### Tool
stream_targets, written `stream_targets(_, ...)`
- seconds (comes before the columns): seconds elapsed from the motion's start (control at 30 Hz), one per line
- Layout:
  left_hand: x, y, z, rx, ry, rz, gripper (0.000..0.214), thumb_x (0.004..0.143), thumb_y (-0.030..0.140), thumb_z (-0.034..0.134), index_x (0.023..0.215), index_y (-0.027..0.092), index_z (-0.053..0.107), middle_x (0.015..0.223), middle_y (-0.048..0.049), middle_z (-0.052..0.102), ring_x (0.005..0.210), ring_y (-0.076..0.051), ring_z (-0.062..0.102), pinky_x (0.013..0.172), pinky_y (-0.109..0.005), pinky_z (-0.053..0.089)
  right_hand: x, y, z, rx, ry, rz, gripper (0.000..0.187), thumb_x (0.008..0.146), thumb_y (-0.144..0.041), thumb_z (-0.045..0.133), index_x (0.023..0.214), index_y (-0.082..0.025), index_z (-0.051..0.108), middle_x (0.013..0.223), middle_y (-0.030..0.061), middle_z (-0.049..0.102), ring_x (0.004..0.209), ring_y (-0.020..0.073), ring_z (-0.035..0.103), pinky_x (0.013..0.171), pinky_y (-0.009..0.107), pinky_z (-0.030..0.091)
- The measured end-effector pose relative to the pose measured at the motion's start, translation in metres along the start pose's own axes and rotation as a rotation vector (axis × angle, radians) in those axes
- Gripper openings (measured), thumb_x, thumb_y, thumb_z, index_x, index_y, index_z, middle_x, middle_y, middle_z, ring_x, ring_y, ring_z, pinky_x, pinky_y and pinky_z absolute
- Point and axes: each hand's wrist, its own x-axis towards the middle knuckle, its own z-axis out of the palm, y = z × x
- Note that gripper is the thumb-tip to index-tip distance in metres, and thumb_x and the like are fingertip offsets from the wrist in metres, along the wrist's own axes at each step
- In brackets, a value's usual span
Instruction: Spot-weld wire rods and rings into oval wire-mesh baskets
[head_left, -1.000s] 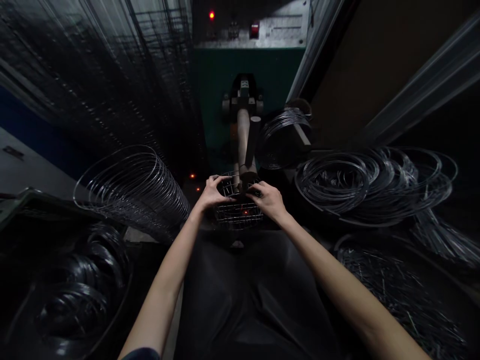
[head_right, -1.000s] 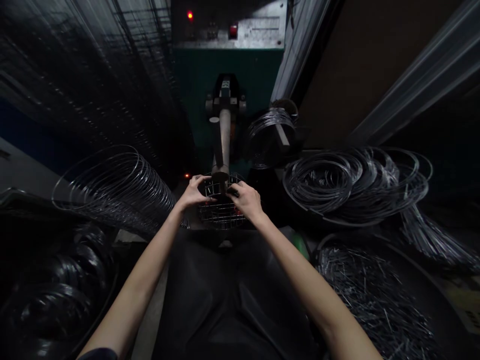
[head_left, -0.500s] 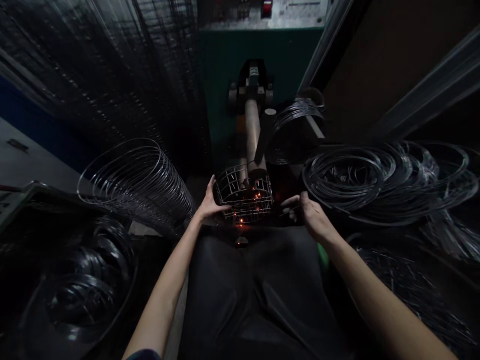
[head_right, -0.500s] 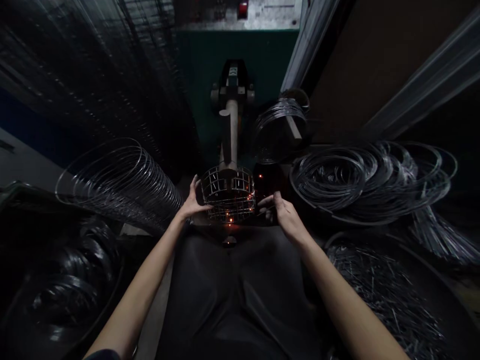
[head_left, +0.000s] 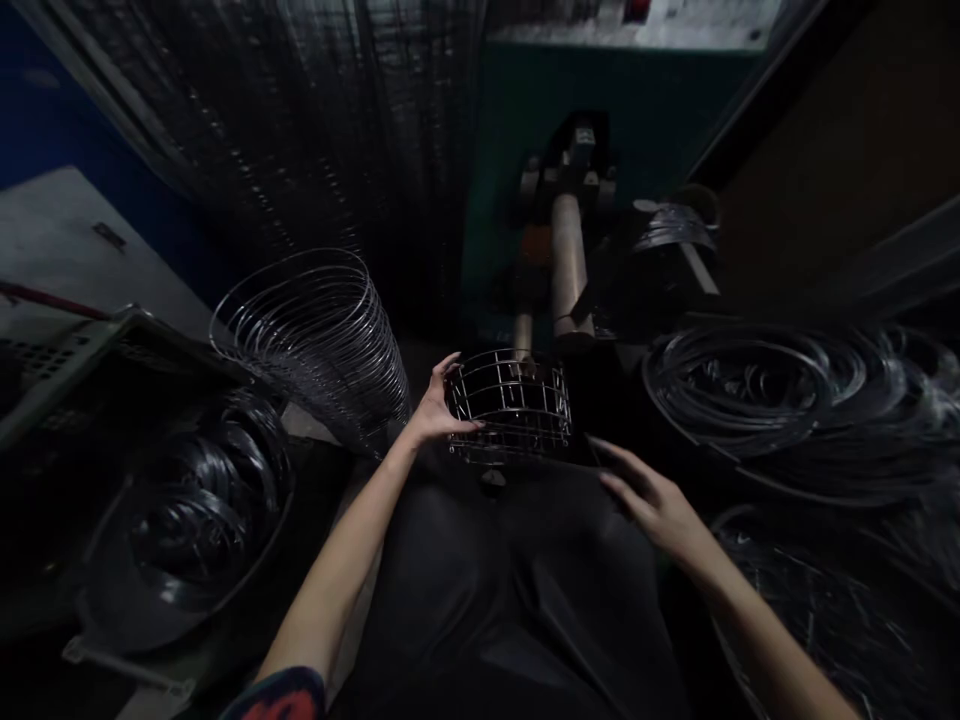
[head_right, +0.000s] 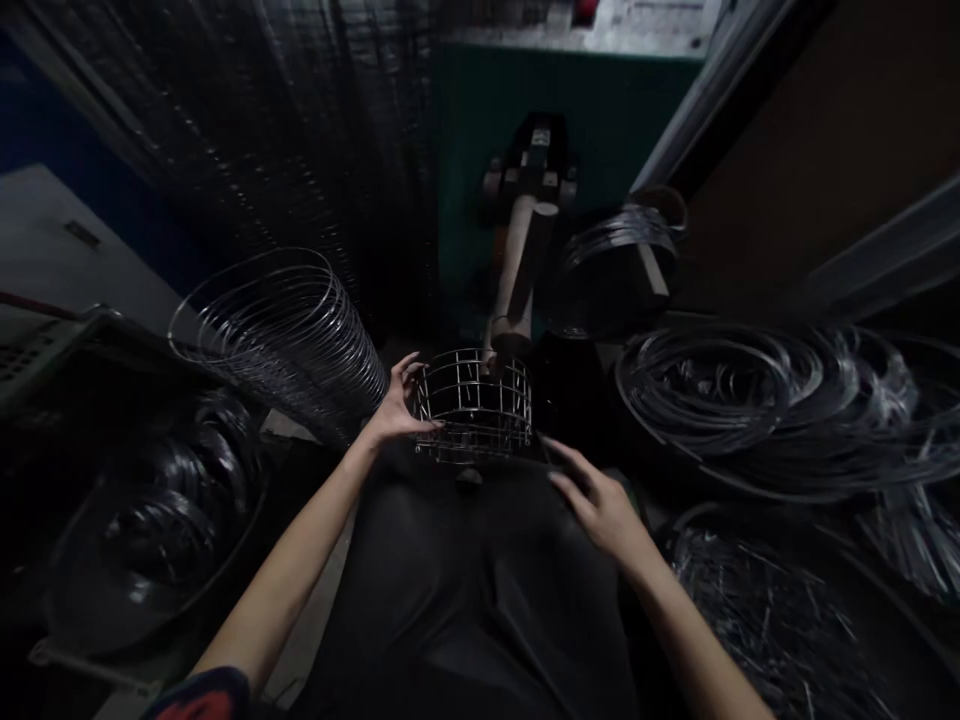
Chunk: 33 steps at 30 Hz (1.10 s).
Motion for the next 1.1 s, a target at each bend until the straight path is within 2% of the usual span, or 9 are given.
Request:
stream_targets(0.07, -0.008, 0.018, -0.004, 0.146, -0.054, 0.062, 0.101, 0.053, 0.036, 0.086, 0.136, 0.027, 0.030, 0.134, -0.0105, 0.039, 0.130, -0.028, 0.039, 0.111, -0.047, 0.034, 0.018, -0.046, -0.004, 0.136, -0.120, 0.007, 0.045, 0.082, -0.047, 0.059, 0.120, -0.024, 0.063, 0.106, 0.0072, 0.070, 0.102, 0.0250, 0.064, 0.086, 0.037, 0.052)
stream_targets(0.13, -0.011, 0.035, -0.007, 0.296, -0.101, 0.066, 0.086, 0.054, 0.035, 0.085, 0.128, 0.026, 0.043, 0.133, -0.0105, 0.039, 0.129, -0.030, 0.038, 0.109, -0.049, 0.035, 0.038, -0.081, -0.003, 0.229, -0.305, 0.049, 0.038, 0.079, -0.048, 0.063, 0.104, -0.021, 0.071, 0.091, 0.0051, 0.072, 0.088, 0.0224, 0.066, 0.077, 0.032, 0.053)
stream_targets(0.23, -0.012, 0.053, -0.009, 0.465, -0.152, 0.058, 0.068, 0.056, 0.034, 0.084, 0.117, 0.026, 0.055, 0.136, -0.0105, 0.033, 0.130, -0.033, 0.034, 0.107, -0.051, 0.036, 0.066, -0.102, 0.009, 0.238, -0.412, 0.082, 0.031, 0.078, -0.046, 0.064, 0.087, -0.018, 0.074, 0.076, 0.0024, 0.071, 0.072, 0.0189, 0.066, 0.065, 0.028, 0.051)
stream_targets(0.37, -0.012, 0.062, -0.009, 0.554, -0.180, 0.116, 0.061, 0.058, 0.032, 0.083, 0.114, 0.026, 0.058, 0.138, -0.0101, 0.030, 0.131, -0.034, 0.031, 0.108, -0.052, 0.035, 0.075, -0.100, 0.029, -0.024, -0.256, -0.098, 0.026, 0.085, -0.039, 0.059, 0.089, -0.019, 0.074, 0.079, 0.0023, 0.074, 0.076, 0.0185, 0.068, 0.069, 0.027, 0.050)
stream_targets(0.47, -0.014, 0.064, -0.006, 0.539, -0.186, 0.112, 0.063, 0.059, 0.037, 0.083, 0.115, 0.025, 0.058, 0.137, -0.0110, 0.030, 0.130, -0.035, 0.032, 0.108, -0.052, 0.036, 0.063, -0.100, 0.038, -0.383, -0.226, -0.296, 0.029, 0.088, -0.034, 0.059, 0.110, -0.019, 0.069, 0.101, 0.0071, 0.073, 0.086, 0.0215, 0.069, 0.073, 0.029, 0.051)
stream_targets(0.53, -0.015, 0.063, -0.004, 0.521, -0.183, 0.095, 0.063, 0.059, 0.039, 0.083, 0.114, 0.024, 0.058, 0.137, -0.0117, 0.031, 0.129, -0.035, 0.033, 0.107, -0.052, 0.037, 0.054, -0.101, 0.041, -0.593, -0.244, -0.348, 0.037, 0.088, -0.033, 0.059, 0.122, -0.018, 0.062, 0.113, 0.0096, 0.070, 0.089, 0.0234, 0.069, 0.068, 0.029, 0.051)
stream_targets(0.7, -0.019, 0.064, 0.010, 0.470, -0.239, 0.123, 0.062, 0.058, 0.039, 0.083, 0.112, 0.023, 0.058, 0.137, -0.0123, 0.032, 0.130, -0.035, 0.032, 0.107, -0.052, 0.037, 0.042, -0.099, 0.042, -0.791, -0.273, -0.354, 0.042, 0.093, -0.035, 0.050, 0.130, -0.018, 0.056, 0.117, 0.0099, 0.068, 0.086, 0.0237, 0.070, 0.060, 0.029, 0.051)
stream_targets(0.83, -0.018, 0.068, 0.024, 0.465, -0.257, 0.104, 0.060, 0.055, 0.031, 0.083, 0.109, 0.023, 0.058, 0.136, -0.0127, 0.034, 0.128, -0.035, 0.033, 0.106, -0.052, 0.039, 0.036, -0.091, 0.043, -0.879, -0.295, -0.307, 0.044, 0.093, -0.024, 0.045, 0.135, -0.016, 0.051, 0.127, 0.0117, 0.061, 0.081, 0.0237, 0.071, 0.055, 0.030, 0.050)
stream_targets(1.1, 0.001, 0.070, 0.039, 0.477, -0.252, 0.132, 0.063, 0.055, 0.028, 0.082, 0.111, 0.020, 0.055, 0.136, -0.0139, 0.033, 0.129, -0.036, 0.032, 0.106, -0.052, 0.039, 0.036, -0.073, 0.034, -1.036, -0.238, -0.360, 0.047, 0.092, -0.013, 0.041, 0.138, -0.013, 0.049, 0.134, 0.0157, 0.052, 0.075, 0.0190, 0.071, 0.055, 0.026, 0.050)
